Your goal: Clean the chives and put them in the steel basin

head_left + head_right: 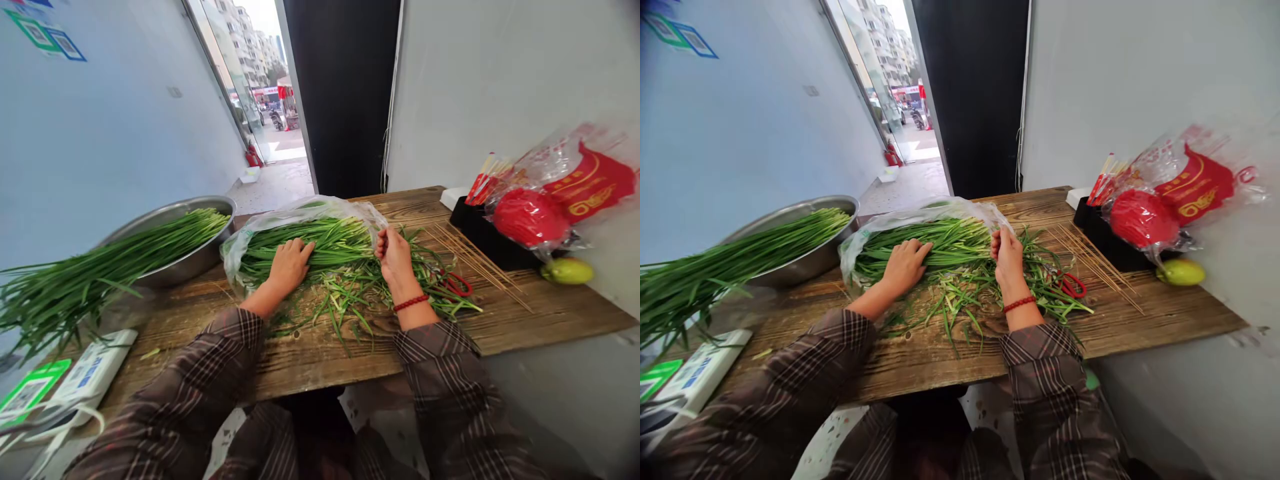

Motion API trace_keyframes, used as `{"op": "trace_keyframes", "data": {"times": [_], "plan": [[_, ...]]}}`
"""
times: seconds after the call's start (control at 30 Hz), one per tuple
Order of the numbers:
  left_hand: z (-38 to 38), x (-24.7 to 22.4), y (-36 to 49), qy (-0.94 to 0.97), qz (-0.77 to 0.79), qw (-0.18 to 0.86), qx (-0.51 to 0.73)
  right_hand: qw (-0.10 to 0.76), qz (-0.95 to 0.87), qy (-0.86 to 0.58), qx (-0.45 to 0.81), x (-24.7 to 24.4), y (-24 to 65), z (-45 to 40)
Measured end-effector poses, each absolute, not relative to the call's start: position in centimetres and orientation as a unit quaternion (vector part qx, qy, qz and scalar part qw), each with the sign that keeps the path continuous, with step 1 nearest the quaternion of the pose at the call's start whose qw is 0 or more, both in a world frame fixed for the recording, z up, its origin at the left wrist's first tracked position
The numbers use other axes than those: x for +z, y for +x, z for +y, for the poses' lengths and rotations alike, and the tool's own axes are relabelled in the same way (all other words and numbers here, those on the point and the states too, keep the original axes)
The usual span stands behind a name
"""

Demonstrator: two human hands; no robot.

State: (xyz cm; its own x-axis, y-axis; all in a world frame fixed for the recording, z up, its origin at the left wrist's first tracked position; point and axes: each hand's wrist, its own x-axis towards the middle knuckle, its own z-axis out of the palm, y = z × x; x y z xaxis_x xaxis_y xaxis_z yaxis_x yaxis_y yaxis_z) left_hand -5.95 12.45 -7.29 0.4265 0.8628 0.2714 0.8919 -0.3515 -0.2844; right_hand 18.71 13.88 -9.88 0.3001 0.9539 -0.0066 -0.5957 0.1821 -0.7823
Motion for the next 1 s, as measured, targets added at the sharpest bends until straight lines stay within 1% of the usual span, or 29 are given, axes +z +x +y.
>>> {"op": "trace_keyframes", "data": {"times": [0.13,0.3,0.4,0.5,0.57,0.63,0.83,0.93,1.0], "plan": [[10.8,-8.4,-6.7,-0.822,-0.538,0.173,-0.065,0.717,-0.279,-0.366,0.523,-10.0,18.5,13.7],[10.1,-9.0,-7.1,-0.826,-0.535,0.117,-0.131,0.717,-0.33,-0.409,0.458,-9.9,18.4,13.6],[9.6,-9.0,-7.2,-0.827,-0.528,0.098,-0.168,0.716,-0.356,-0.425,0.424,-9.8,18.5,13.6],[8.6,-8.2,-6.7,-0.823,-0.522,0.102,-0.2,0.718,-0.364,-0.439,0.399,-9.7,18.7,13.8],[7.4,-6.8,-5.7,-0.833,-0.492,0.102,-0.23,0.721,-0.362,-0.443,0.391,-9.6,18.8,13.8],[5.5,-4.7,-4.1,-0.863,-0.43,0.09,-0.249,0.725,-0.354,-0.447,0.387,-9.5,18.8,13.8],[-2.1,3.2,1.5,-0.946,-0.204,0.037,-0.248,0.729,-0.346,-0.449,0.384,-9.5,19.1,13.6],[-4.6,6.5,2.6,-0.972,-0.077,0.066,-0.211,0.725,-0.354,-0.453,0.379,-9.8,19.3,13.7],[-5.2,7.7,2.4,-0.973,-0.038,0.11,-0.2,0.723,-0.362,-0.455,0.374,-10.1,19.5,13.8]]}}
